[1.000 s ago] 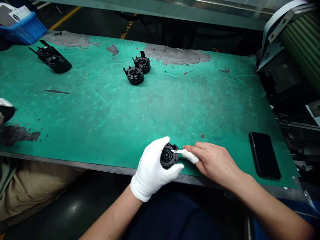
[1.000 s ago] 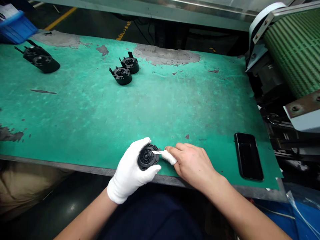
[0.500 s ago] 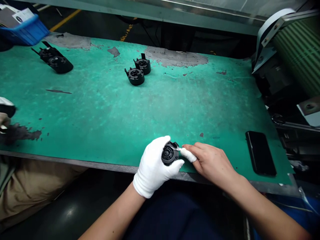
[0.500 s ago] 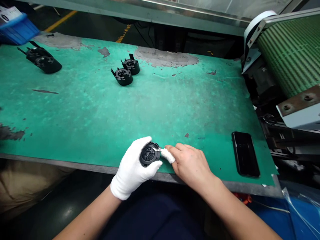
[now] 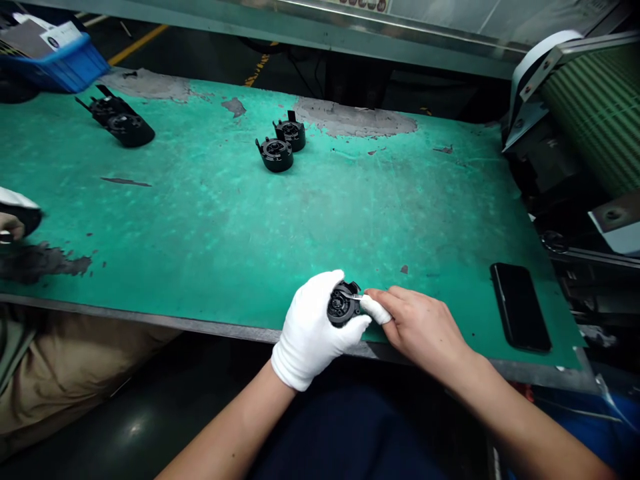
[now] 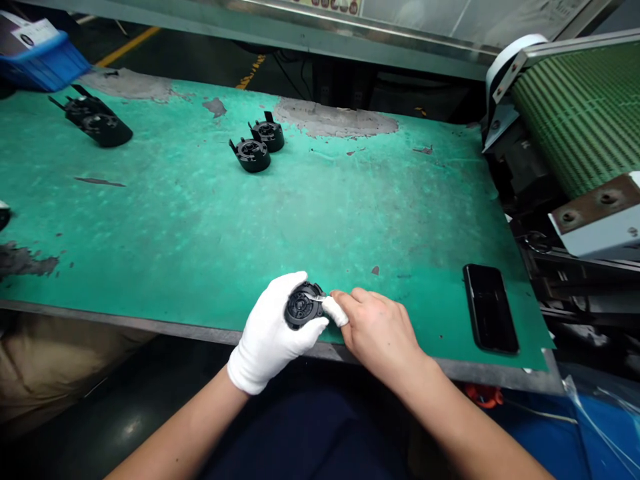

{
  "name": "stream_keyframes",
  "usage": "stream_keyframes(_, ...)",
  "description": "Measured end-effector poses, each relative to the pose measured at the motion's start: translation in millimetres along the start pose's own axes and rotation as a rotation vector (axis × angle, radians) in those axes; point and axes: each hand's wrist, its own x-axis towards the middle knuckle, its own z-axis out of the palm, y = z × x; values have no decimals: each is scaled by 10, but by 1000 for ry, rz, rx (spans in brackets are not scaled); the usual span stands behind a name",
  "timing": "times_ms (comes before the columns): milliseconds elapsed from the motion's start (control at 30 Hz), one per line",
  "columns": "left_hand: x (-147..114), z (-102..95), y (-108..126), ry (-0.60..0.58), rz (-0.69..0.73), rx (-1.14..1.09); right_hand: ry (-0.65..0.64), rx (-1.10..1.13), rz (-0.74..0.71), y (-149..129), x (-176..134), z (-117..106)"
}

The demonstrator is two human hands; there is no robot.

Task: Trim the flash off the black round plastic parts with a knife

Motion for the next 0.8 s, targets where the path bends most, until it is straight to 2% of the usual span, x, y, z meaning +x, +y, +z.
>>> stream_keyframes(300,-43,144,73,171,-15,22,73,-98,56,-126,-45,72)
stream_keyframes(567,-70,138,69,195,11,31,80,-47,6,-32,-130,93)
stream_keyframes(800,-33,166,155,221,-1,64,98,-69,53,-104,-47,100)
